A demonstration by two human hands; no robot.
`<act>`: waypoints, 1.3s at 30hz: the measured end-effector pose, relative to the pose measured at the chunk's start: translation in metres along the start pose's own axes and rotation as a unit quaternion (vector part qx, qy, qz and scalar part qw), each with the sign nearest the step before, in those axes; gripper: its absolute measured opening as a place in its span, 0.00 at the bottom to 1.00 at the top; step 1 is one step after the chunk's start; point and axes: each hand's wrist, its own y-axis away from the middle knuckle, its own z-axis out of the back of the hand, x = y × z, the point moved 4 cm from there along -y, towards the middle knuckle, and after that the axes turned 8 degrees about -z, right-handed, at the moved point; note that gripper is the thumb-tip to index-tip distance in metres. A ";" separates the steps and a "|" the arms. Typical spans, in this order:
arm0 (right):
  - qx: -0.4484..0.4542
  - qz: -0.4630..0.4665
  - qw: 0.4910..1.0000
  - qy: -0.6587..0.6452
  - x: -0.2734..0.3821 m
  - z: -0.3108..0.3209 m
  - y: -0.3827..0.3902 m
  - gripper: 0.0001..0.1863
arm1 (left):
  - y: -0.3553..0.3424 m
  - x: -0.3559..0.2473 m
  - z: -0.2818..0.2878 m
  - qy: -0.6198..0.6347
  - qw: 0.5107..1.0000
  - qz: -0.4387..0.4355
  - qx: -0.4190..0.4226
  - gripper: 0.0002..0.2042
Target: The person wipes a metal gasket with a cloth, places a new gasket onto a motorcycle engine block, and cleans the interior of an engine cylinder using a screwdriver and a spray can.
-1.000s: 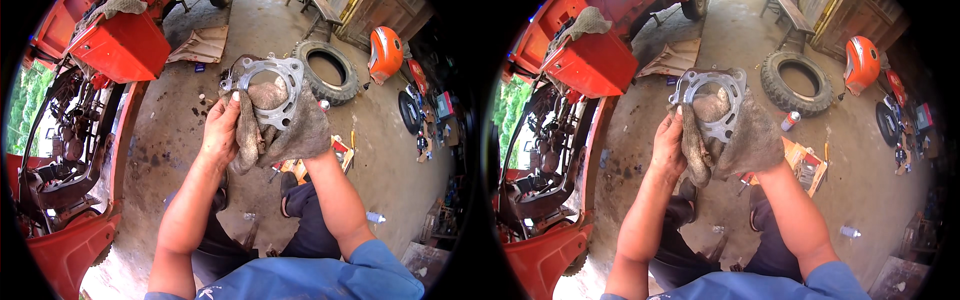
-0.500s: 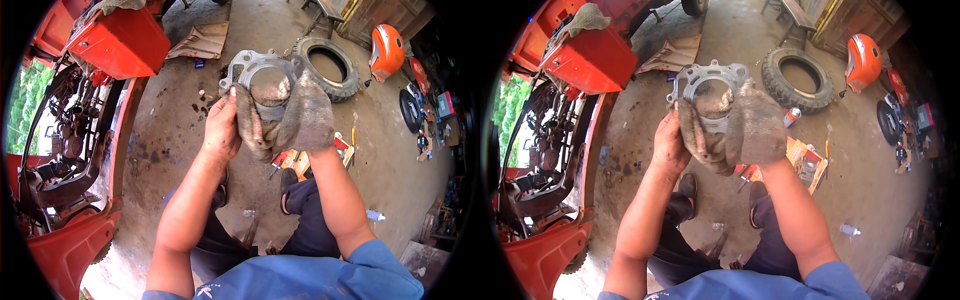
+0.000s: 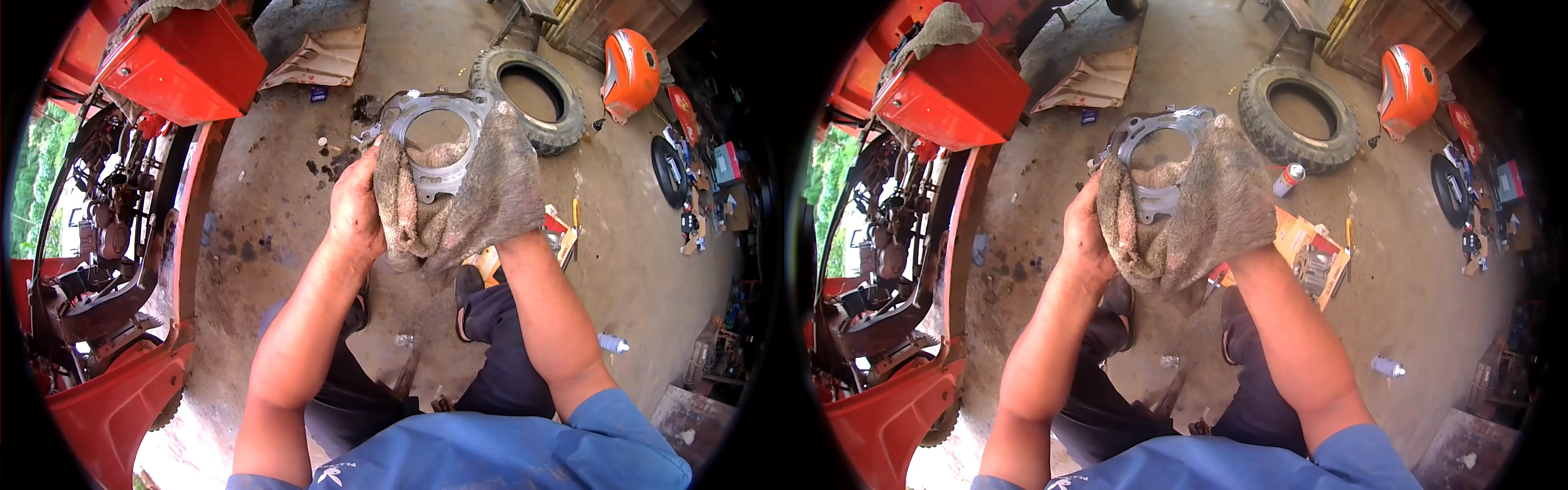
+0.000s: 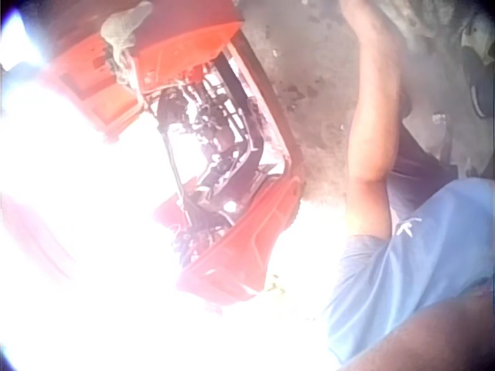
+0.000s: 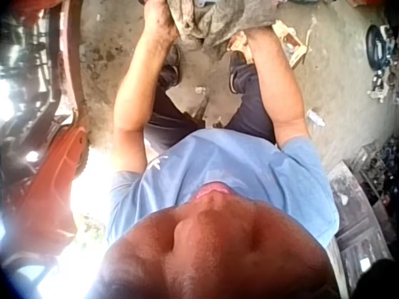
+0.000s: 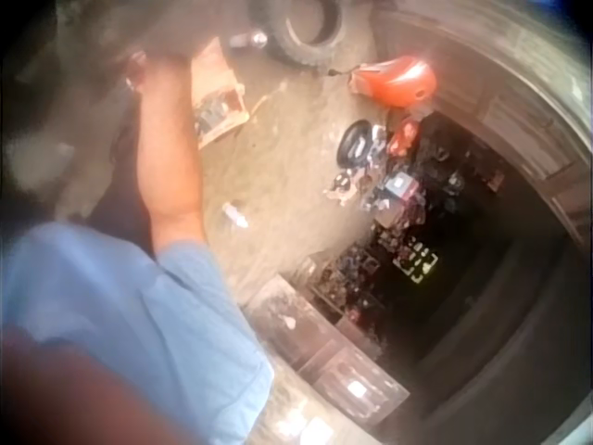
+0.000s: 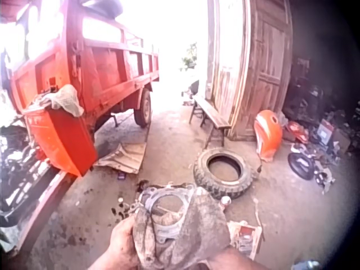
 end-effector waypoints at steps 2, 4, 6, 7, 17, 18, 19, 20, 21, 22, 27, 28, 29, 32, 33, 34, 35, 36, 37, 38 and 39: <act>0.012 0.057 0.998 0.011 0.002 0.001 0.002 0.20 | 0.001 0.000 -0.003 0.003 1.000 0.002 -0.026 0.16; -0.030 0.169 0.960 0.222 0.008 -0.004 0.005 0.19 | 0.002 -0.002 -0.003 0.017 1.000 -0.007 -0.018 0.15; -0.013 0.049 0.998 0.021 -0.003 0.000 0.002 0.20 | 0.002 -0.002 -0.002 0.025 1.000 -0.011 -0.011 0.15; 0.015 0.006 0.997 -0.069 -0.005 -0.001 0.003 0.21 | 0.001 -0.001 -0.001 0.025 1.000 -0.010 -0.010 0.15; 0.041 -0.122 0.960 -0.251 0.001 -0.014 0.000 0.22 | 0.004 -0.006 -0.013 0.003 0.999 -0.006 -0.039 0.14; 0.031 -0.126 0.967 -0.221 -0.001 -0.012 -0.003 0.22 | 0.005 -0.008 -0.010 -0.027 0.999 0.000 -0.020 0.13; 0.021 -0.131 0.973 -0.190 -0.004 -0.010 -0.005 0.22 | 0.005 -0.011 -0.008 -0.058 0.998 0.006 -0.001 0.13; 0.038 -0.089 0.981 -0.169 -0.012 0.000 -0.006 0.20 | 0.007 -0.016 -0.011 -0.085 0.996 -0.004 0.015 0.13; 0.054 -0.048 0.986 -0.148 -0.019 0.006 -0.006 0.18 | 0.009 -0.021 -0.014 -0.113 0.993 -0.014 0.030 0.12; 0.038 -0.011 0.998 -0.041 -0.023 0.016 -0.003 0.17 | 0.010 -0.025 -0.016 -0.140 0.989 -0.024 0.045 0.12; -0.053 0.349 0.706 0.614 0.056 -0.039 0.008 0.25 | 0.008 -0.039 -0.005 -0.151 0.985 -0.068 0.041 0.14; -0.055 0.378 0.647 0.660 0.059 -0.046 0.008 0.24 | 0.007 -0.041 -0.005 -0.162 0.983 -0.073 0.037 0.14; -0.045 0.379 0.636 0.670 0.057 -0.048 0.008 0.24 | 0.006 -0.042 -0.005 -0.170 0.982 -0.076 0.034 0.14; -0.016 0.325 0.695 0.642 0.046 -0.048 0.002 0.21 | 0.002 -0.042 0.001 -0.138 0.987 -0.082 0.032 0.14; -0.008 0.301 0.724 0.620 0.041 -0.047 -0.002 0.20 | 0.002 -0.042 0.002 -0.117 0.989 -0.083 0.033 0.14; -0.004 0.281 0.747 0.602 0.037 -0.046 -0.005 0.20 | 0.004 -0.044 0.002 -0.157 0.983 -0.092 0.036 0.14; -0.001 0.262 0.766 0.587 0.032 -0.043 -0.006 0.19 | 0.006 -0.046 -0.001 -0.196 0.975 -0.100 0.039 0.14; 0.003 0.244 0.780 0.576 0.028 -0.041 -0.008 0.18 | 0.007 -0.047 -0.004 -0.234 0.965 -0.108 0.041 0.14; 0.005 0.226 0.794 0.564 0.024 -0.038 -0.011 0.17 | 0.008 -0.047 -0.012 -0.278 0.944 -0.180 0.006 0.16; 0.008 0.210 0.808 0.551 0.021 -0.037 -0.013 0.17 | 0.009 -0.048 -0.011 -0.348 0.906 -0.239 0.009 0.17; 0.012 0.194 0.820 0.538 0.019 -0.036 -0.015 0.16 | 0.009 -0.047 -0.007 -0.416 0.860 -0.295 0.011 0.18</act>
